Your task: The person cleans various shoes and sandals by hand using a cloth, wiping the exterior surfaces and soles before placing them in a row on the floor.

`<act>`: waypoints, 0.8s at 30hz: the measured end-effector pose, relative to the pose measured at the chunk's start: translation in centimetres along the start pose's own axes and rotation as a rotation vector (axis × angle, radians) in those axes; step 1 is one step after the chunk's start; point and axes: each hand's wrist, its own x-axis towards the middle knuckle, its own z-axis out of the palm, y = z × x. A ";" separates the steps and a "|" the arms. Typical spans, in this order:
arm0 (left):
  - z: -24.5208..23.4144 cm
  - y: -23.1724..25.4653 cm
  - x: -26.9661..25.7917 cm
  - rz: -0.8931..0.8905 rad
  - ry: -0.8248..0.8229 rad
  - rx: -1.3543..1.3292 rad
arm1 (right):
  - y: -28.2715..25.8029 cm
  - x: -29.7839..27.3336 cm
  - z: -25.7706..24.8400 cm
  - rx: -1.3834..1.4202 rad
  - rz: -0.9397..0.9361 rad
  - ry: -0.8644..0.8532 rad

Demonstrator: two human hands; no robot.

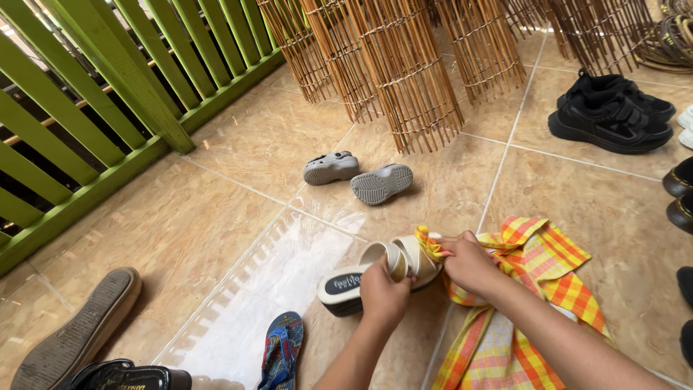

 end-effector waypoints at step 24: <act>-0.3 -2.9 -0.5 0.292 -0.202 0.123 | 1.7 -1.0 2.0 0.018 0.306 0.158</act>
